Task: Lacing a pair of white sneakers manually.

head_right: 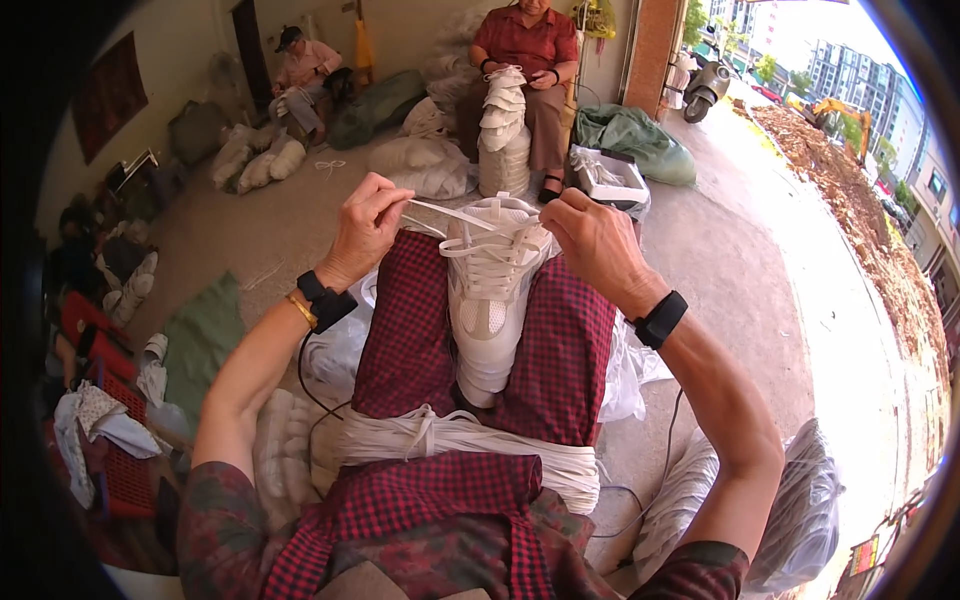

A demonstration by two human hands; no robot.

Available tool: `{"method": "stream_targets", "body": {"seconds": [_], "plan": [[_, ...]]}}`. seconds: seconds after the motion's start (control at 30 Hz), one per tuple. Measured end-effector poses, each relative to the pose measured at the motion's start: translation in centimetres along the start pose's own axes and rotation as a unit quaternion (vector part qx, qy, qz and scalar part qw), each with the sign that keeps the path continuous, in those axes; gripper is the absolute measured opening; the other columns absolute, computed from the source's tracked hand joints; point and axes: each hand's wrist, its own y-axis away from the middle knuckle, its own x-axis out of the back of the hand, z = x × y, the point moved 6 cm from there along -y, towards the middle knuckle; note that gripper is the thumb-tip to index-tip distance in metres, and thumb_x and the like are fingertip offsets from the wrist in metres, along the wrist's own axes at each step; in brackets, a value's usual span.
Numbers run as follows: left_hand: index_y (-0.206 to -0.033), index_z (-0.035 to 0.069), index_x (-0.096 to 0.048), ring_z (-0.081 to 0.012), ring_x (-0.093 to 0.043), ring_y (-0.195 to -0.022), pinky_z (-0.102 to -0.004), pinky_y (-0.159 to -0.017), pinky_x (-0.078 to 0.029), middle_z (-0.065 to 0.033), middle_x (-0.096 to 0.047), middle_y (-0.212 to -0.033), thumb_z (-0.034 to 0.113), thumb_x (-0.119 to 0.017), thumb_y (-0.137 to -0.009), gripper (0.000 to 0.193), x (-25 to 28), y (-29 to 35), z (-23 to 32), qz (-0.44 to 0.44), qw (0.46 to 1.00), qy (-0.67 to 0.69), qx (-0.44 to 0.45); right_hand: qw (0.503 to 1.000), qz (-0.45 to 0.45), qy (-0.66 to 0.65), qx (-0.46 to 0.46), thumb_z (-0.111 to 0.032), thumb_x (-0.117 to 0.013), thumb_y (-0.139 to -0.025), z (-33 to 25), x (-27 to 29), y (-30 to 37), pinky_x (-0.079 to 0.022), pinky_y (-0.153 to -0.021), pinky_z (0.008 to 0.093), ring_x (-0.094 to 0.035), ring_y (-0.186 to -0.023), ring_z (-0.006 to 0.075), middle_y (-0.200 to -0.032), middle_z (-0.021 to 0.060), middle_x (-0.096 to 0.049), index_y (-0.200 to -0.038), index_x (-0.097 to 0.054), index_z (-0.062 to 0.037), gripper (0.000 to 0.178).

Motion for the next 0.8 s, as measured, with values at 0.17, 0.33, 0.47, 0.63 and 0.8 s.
{"method": "stream_targets", "body": {"seconds": [0.17, 0.33, 0.47, 0.63, 0.8], "plan": [[-0.099, 0.003, -0.068, -0.0309, -0.064, -0.080, -0.0388, -0.070, -0.051, -0.0109, -0.061, -0.088, 0.002, -0.066, -0.087, 0.012, 1.8, 1.9, -0.2, -0.020, 0.997, -0.059, -0.034, 0.999, 0.021, 0.025, -0.019, -0.012, -0.062, -0.091, 1.7, 1.3, 2.1, -0.052, -0.067, 0.0445, -0.065, -0.078, 0.0347, -0.089, 0.0097, -0.062, -0.096, -0.065, -0.0062, 0.008], [-0.103, 0.003, -0.069, -0.0316, -0.064, -0.081, -0.0389, -0.071, -0.050, -0.0120, -0.063, -0.086, 0.002, -0.067, -0.087, 0.016, 4.9, 3.9, -3.0, -0.009, 0.995, -0.096, -0.014, 0.999, 0.014, 0.044, -0.029, -0.013, -0.064, -0.091, 3.7, 4.3, 4.6, -0.053, -0.068, 0.0431, -0.066, -0.078, 0.0337, -0.088, 0.0096, -0.063, -0.098, -0.069, -0.0075, 0.011], [-0.103, 0.003, -0.069, -0.0326, -0.063, -0.080, -0.0390, -0.070, -0.050, -0.0131, -0.063, -0.085, 0.003, -0.067, -0.087, 0.016, 7.6, 5.4, -5.5, -0.007, 0.992, -0.130, 0.004, 0.994, 0.001, 0.095, -0.051, -0.011, -0.063, -0.091, 5.3, 7.0, 6.4, -0.053, -0.068, 0.0418, -0.066, -0.079, 0.0327, -0.091, 0.0102, -0.065, -0.101, -0.070, -0.0071, 0.012], [-0.100, 0.005, -0.070, -0.0334, -0.063, -0.077, -0.0397, -0.068, -0.050, -0.0129, -0.064, -0.082, 0.006, -0.069, -0.086, 0.014, 10.4, 6.9, -8.6, -0.003, 0.980, -0.194, 0.052, 0.985, 0.045, 0.137, -0.092, -0.010, -0.064, -0.091, 7.6, 10.0, 7.5, -0.052, -0.067, 0.0417, -0.066, -0.077, 0.0334, -0.089, 0.0110, -0.065, -0.099, -0.069, -0.0051, 0.011], [-0.096, 0.005, -0.071, -0.0327, -0.062, -0.078, -0.0410, -0.071, -0.049, -0.0122, -0.062, -0.084, 0.006, -0.068, -0.086, 0.010, 9.3, 7.2, -8.4, -0.003, 0.981, -0.191, 0.043, 0.968, 0.055, 0.203, -0.133, -0.010, -0.065, -0.091, 9.0, 12.0, 8.1, -0.053, -0.068, 0.0411, -0.066, -0.078, 0.0319, -0.090, 0.0093, -0.067, -0.098, -0.070, -0.0056, 0.010]]}}
